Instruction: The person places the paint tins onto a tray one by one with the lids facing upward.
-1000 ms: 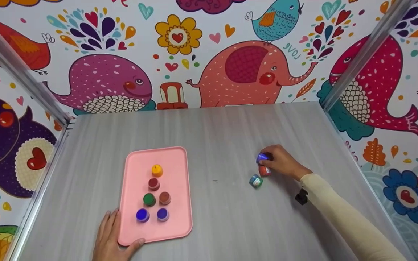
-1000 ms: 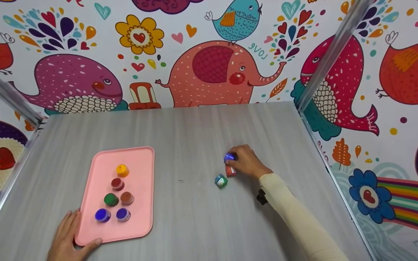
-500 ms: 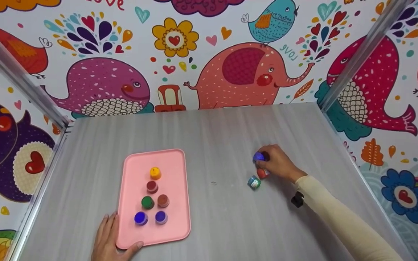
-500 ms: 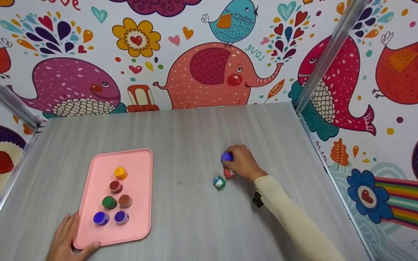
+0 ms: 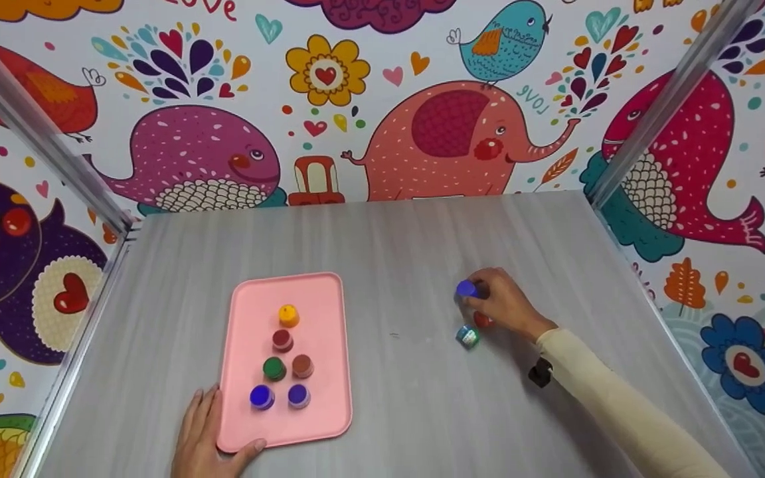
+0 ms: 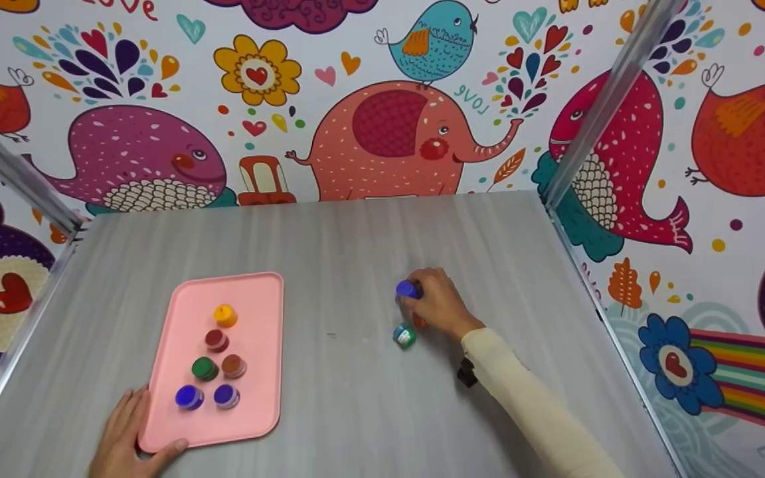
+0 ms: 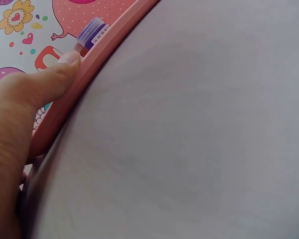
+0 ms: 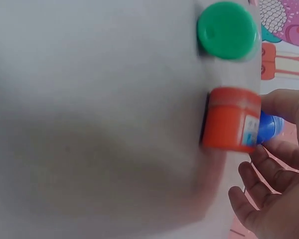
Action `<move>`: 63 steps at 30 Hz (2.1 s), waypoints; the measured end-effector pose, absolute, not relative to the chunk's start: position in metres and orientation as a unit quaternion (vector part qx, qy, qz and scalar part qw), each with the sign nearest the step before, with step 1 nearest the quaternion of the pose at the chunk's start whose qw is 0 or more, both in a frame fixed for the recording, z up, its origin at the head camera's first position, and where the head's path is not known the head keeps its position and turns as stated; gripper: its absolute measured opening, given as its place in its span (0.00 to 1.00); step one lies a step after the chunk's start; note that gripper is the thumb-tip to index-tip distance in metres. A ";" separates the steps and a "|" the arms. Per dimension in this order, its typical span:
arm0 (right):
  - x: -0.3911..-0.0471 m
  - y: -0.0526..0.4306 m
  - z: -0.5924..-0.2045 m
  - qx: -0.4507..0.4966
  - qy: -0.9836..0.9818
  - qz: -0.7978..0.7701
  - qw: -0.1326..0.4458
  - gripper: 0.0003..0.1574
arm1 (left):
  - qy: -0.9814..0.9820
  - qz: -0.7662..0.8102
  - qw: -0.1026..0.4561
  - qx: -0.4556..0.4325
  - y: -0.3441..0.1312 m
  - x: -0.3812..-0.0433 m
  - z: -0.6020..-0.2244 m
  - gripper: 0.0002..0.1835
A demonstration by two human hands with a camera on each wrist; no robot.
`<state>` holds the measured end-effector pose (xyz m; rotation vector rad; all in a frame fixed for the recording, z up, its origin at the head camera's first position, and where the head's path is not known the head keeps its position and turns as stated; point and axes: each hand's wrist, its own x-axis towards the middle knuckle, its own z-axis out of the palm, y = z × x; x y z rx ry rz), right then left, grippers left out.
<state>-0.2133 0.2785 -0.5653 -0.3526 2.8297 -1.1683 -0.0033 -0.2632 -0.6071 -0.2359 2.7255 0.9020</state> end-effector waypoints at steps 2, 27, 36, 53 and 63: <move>-0.212 0.275 -0.565 -0.115 0.916 -0.382 0.029 0.21 | 0.937 0.312 0.131 -0.081 -0.263 -0.004 -0.606 0.79; -0.207 0.233 -0.575 -0.141 0.905 -0.400 0.028 0.19 | 0.943 0.324 0.055 -0.048 -0.263 0.003 -0.612 0.75; -0.207 0.213 -0.579 -0.168 0.903 -0.394 0.009 0.17 | 0.943 0.323 0.056 -0.053 -0.264 0.004 -0.613 0.75; -0.201 0.167 -0.576 -0.213 0.887 -0.409 0.019 0.19 | 0.943 0.329 0.035 -0.043 -0.266 0.004 -0.614 0.73; -0.194 0.130 -0.575 -0.245 0.868 -0.432 0.031 0.21 | 0.941 0.315 0.103 -0.073 -0.264 0.002 -0.607 0.78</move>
